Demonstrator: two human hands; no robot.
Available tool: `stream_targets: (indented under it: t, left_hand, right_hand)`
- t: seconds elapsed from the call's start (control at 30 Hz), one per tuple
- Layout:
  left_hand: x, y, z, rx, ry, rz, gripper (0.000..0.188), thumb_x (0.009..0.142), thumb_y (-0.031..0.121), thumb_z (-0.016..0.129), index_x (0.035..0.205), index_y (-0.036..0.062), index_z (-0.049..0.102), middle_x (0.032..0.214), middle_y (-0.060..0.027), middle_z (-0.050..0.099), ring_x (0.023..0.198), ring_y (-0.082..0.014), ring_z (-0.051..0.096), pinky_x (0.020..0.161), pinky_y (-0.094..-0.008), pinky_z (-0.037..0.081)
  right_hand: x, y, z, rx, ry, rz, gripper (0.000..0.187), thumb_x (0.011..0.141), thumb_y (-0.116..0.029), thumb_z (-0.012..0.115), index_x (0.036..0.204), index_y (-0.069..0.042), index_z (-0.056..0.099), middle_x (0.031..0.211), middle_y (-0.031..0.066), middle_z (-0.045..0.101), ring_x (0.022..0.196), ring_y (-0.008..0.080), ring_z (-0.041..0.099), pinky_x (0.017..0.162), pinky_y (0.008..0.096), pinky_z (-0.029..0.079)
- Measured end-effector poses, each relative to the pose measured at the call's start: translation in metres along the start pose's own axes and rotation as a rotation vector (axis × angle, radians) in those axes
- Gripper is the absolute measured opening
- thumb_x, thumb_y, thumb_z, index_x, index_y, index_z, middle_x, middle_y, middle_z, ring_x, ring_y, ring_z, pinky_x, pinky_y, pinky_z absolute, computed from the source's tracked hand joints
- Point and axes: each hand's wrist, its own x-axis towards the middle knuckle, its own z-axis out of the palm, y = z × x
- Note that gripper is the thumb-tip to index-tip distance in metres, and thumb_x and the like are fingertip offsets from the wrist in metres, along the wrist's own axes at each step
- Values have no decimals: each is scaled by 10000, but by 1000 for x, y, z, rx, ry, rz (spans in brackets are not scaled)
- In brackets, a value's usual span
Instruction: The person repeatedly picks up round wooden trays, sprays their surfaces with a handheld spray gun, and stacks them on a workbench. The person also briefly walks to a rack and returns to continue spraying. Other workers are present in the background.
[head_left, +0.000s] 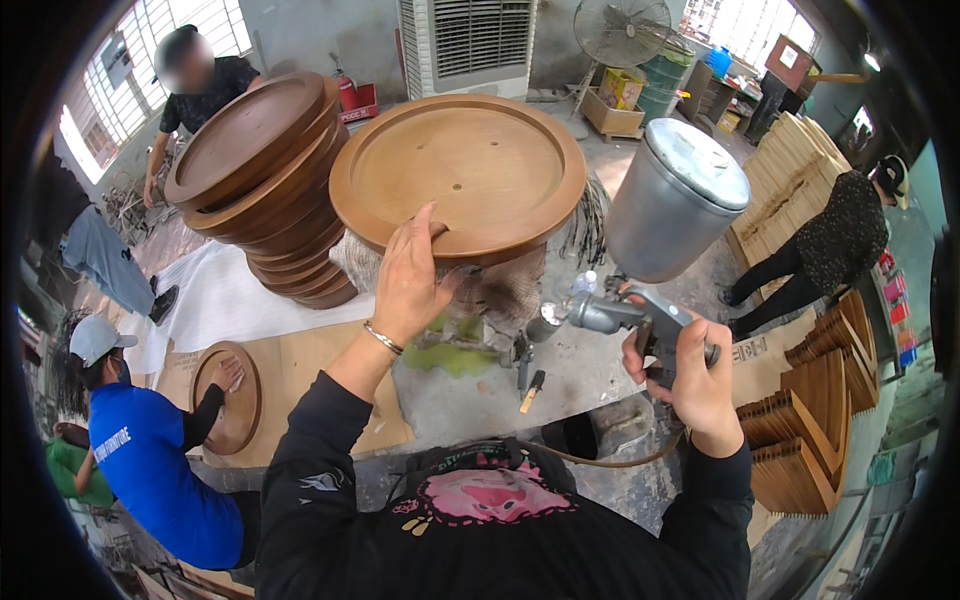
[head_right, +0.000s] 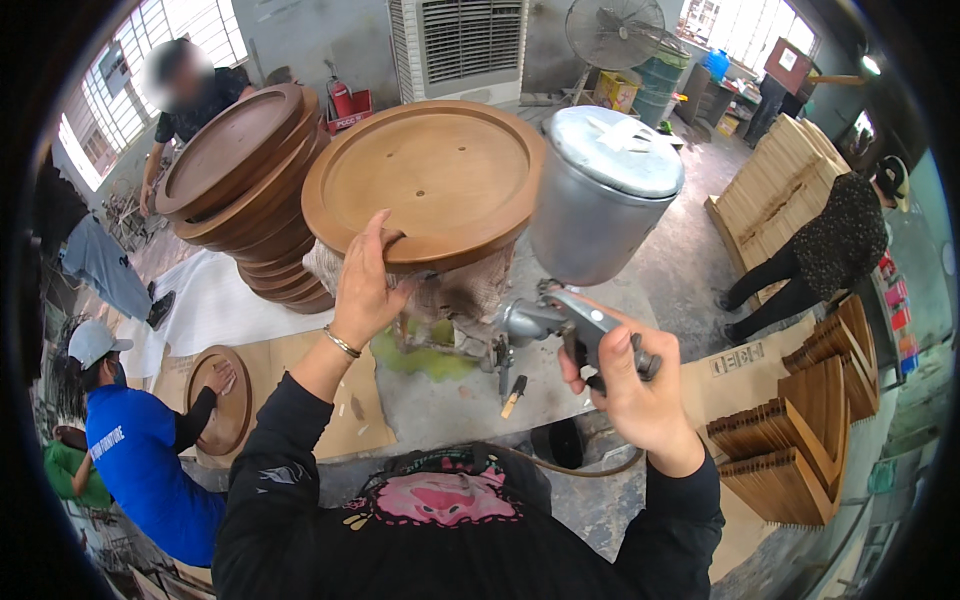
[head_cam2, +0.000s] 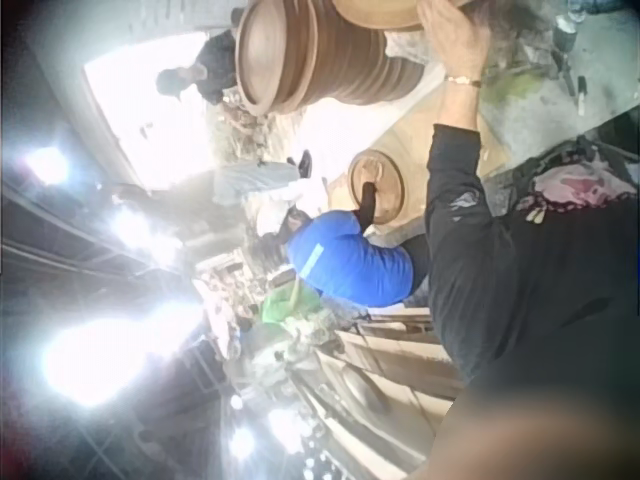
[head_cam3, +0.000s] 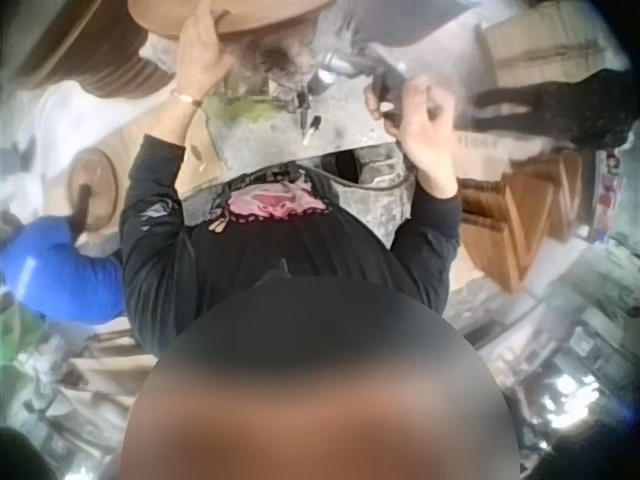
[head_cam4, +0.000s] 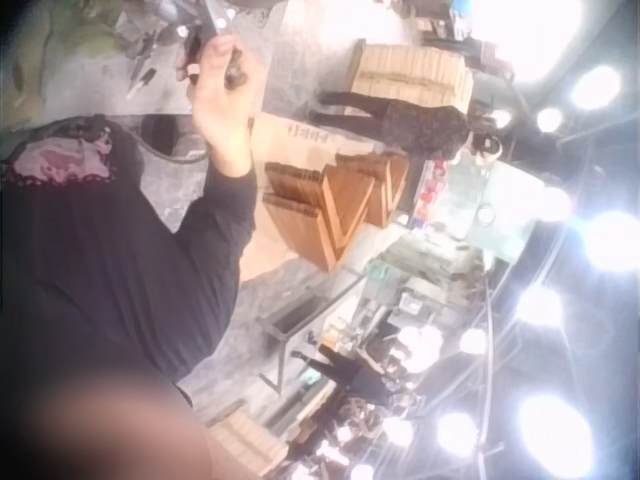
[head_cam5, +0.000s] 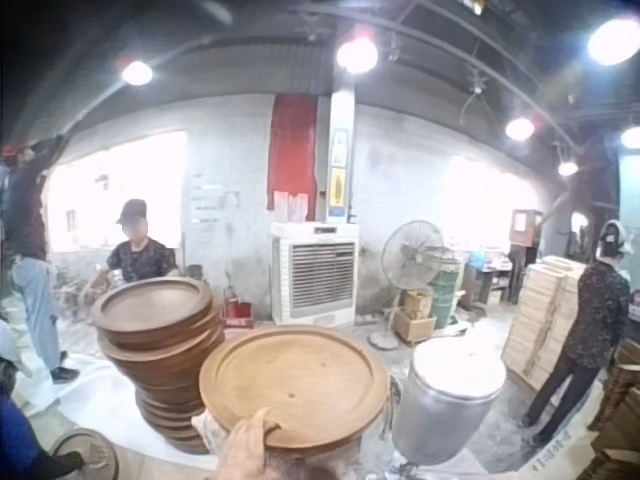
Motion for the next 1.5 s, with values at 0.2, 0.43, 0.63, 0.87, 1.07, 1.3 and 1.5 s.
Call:
stream_targets:
  t: [0.2, 0.43, 0.63, 0.87, 1.07, 1.3, 1.5]
  left_hand:
    - [13, -46, -54, 31, -200, -86, 1172, 622, 147, 971, 1579, 25, 306, 1189, -182, 699, 1154, -383, 660, 999, -462, 533]
    - [-3, -1, 8, 10, 113, -129, 1113, 674, 118, 936, 1572, -22, 294, 1202, -207, 679, 1135, -387, 657, 1014, -453, 518]
    - [13, -12, -30, -27, -177, -138, 1109, 665, 208, 956, 1581, 31, 356, 1145, -184, 703, 1112, -380, 665, 975, -455, 535]
    - [3, -34, -37, -23, -42, -94, 1200, 637, 144, 972, 1607, 35, 275, 1138, -168, 687, 1097, -370, 680, 984, -443, 546]
    - [5, 11, -6, -145, -83, -113, 1100, 681, 135, 929, 1589, 27, 319, 1129, -185, 681, 1073, -384, 670, 950, -453, 546]
    - [2, -32, -58, 53, -148, -116, 1127, 628, 153, 964, 1579, 71, 364, 1166, -162, 689, 1078, -363, 681, 921, -440, 564]
    - [-4, 19, 0, 133, -26, -86, 1076, 660, 137, 932, 1575, 56, 372, 1133, -149, 685, 1057, -353, 662, 930, -451, 539]
  right_hand:
    - [2, -1, -9, -68, 113, -52, 780, 1105, -636, 348, 1431, 35, 579, 770, 84, 624, 627, 100, 533, 454, 206, 295]
    - [-5, -2, -4, -24, 83, 10, 809, 1094, -654, 356, 1435, 48, 570, 762, 86, 618, 618, 106, 528, 444, 210, 287]
    - [-15, -9, -7, 7, 80, -34, 847, 1039, -710, 452, 1425, 27, 613, 770, 65, 630, 630, 94, 535, 470, 210, 308]
    - [-3, 1, -14, -38, 233, -7, 688, 1097, -594, 465, 1412, -10, 645, 772, 31, 634, 645, 57, 519, 478, 201, 294]
    - [-12, -4, -4, 72, 37, 12, 729, 1089, -623, 452, 1421, 0, 635, 775, 40, 631, 648, 72, 524, 479, 210, 300]
    - [-3, 3, -12, -95, 166, -26, 731, 1099, -608, 431, 1427, 24, 598, 778, 73, 618, 649, 97, 530, 469, 206, 300]
    - [-2, -1, -1, -31, -13, -59, 833, 1042, -678, 487, 1409, 62, 598, 749, 87, 626, 606, 101, 527, 447, 205, 301]
